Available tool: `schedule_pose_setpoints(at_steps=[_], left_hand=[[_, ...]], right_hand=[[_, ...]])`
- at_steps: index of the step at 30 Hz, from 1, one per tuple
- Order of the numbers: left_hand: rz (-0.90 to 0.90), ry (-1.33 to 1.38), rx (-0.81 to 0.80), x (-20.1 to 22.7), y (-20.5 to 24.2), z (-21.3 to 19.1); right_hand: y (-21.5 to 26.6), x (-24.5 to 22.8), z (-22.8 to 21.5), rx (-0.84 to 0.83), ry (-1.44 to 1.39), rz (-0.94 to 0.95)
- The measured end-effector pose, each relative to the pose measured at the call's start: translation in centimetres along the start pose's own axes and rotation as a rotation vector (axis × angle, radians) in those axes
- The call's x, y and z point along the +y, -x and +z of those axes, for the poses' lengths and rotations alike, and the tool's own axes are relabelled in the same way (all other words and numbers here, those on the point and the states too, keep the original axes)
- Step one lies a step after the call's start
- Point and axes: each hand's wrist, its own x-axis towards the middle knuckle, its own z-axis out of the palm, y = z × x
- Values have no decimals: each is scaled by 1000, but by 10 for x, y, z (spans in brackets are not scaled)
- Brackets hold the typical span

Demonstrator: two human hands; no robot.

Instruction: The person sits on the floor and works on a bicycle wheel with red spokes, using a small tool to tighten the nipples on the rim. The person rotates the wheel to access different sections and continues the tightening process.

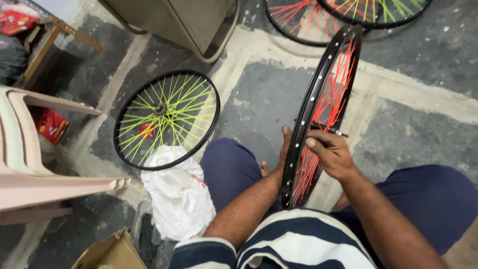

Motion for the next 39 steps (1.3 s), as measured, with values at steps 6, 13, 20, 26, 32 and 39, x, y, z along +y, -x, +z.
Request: schedule_pose_setpoints(at_steps=[6,13,20,26,32,39], left_hand=[[52,-137,6,0,4,0],[259,-257,-70,-43,-41,-51],[-5,47,-66,-18,-3,-19],[59,-237,43,-16,-7,-19],[115,-182,-91,-22,-6,-13],[170,-343,-71,-39,-20,-25]], right_hand=[[-3,6,-26,-183,-66,-66],[-6,8,26,102,422,-73],[5,-24,-10,-210,-279,-7],[-3,-16,26,101,404,216],[14,-25,-12,-149,-135,-11],[14,-9,2,-20,269,-104]])
